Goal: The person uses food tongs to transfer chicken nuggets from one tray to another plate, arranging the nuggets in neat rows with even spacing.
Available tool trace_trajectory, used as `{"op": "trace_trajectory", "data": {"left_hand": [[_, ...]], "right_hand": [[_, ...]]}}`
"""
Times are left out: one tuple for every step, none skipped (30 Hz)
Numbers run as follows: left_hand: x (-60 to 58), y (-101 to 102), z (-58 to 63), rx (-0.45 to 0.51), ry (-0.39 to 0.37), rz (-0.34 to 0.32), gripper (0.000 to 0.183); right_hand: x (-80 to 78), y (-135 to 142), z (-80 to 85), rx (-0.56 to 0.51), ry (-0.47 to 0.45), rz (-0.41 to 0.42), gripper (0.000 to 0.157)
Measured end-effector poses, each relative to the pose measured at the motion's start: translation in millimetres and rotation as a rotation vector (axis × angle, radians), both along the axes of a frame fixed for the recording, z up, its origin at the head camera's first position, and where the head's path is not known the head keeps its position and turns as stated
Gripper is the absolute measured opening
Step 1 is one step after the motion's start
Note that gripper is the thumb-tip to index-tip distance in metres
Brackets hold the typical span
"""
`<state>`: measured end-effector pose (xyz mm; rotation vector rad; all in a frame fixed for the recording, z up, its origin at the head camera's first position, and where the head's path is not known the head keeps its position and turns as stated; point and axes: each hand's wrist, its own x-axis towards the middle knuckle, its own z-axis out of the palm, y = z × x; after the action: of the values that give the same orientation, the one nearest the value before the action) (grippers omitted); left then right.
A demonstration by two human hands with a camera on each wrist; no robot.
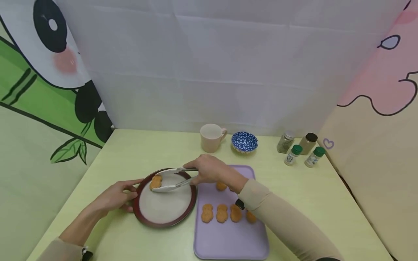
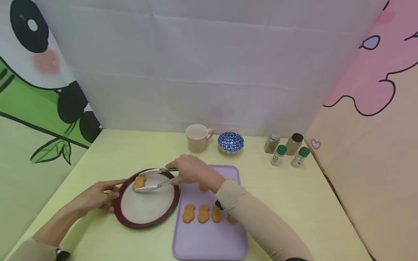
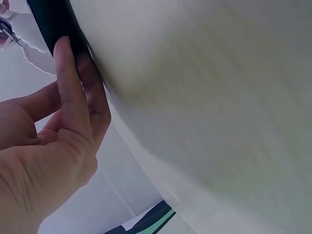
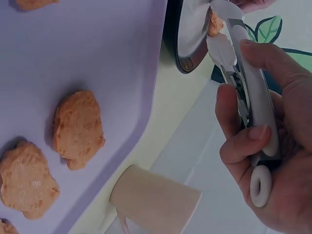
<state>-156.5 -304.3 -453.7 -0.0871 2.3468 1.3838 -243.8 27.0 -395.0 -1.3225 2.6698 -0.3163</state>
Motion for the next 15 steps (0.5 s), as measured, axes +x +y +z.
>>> {"op": "trace_trajectory", "data": {"left_hand": [[0.3,1.1,0.1,-0.001,0.000,-0.002,0.054],[0.6,2.1,0.3,-0.002,0.004,-0.006,0.054],[0.6,2.9,0.4,-0.005,0.010,-0.011,0.054],[0.6,3.6,0.6,-0.011,0.009,-0.004,0.054],[0.3,4.1,0.5,-0.017,0.010,0.003,0.053],[-0.2,4.4,0.4,-0.022,0.010,0.008,0.053],[-0.6,4.7,0.4,-0.028,0.010,0.010,0.053],[-0.9,4.9,0.3,-0.035,0.013,0.010,0.054],[-1.0,5.1,0.0,-0.039,0.010,0.011,0.054],[-1.1,5.2,-0.3,-0.040,0.004,0.016,0.054],[-1.3,5.0,-0.7,-0.042,0.002,0.016,0.054],[-1.2,4.8,-1.1,-0.045,0.001,0.015,0.054],[-1.1,4.4,-1.4,-0.048,-0.001,0.015,0.054],[-0.9,3.8,-1.5,-0.049,-0.003,0.019,0.055],[-0.7,3.1,-1.8,-0.049,-0.004,0.022,0.055]], "right_hand": [[0.5,-0.1,-0.9,0.001,0.003,-0.006,0.061],[0.7,0.1,-2.0,0.002,0.004,-0.013,0.061],[0.7,0.4,-3.0,0.002,0.004,-0.018,0.061],[0.6,0.6,-3.8,-0.001,0.005,-0.022,0.061],[0.3,0.8,-4.5,-0.004,0.006,-0.024,0.061],[0.0,1.1,-5.2,-0.006,0.007,-0.027,0.061],[-0.2,1.3,-5.7,-0.009,0.007,-0.028,0.062],[-0.5,1.7,-6.2,-0.011,0.006,-0.031,0.062],[-0.6,2.3,-6.7,-0.014,0.001,-0.034,0.062],[-0.7,3.4,-7.1,-0.017,-0.004,-0.038,0.063],[-0.7,5.3,-7.2,-0.022,-0.009,-0.043,0.064],[-0.4,7.9,-6.5,-0.030,-0.015,-0.047,0.064],[-0.1,11.6,-5.7,-0.039,-0.021,-0.051,0.064],[0.2,16.4,-4.3,-0.047,-0.022,-0.057,0.064],[0.6,22.4,-1.8,-0.056,-0.025,-0.062,0.064]]}}
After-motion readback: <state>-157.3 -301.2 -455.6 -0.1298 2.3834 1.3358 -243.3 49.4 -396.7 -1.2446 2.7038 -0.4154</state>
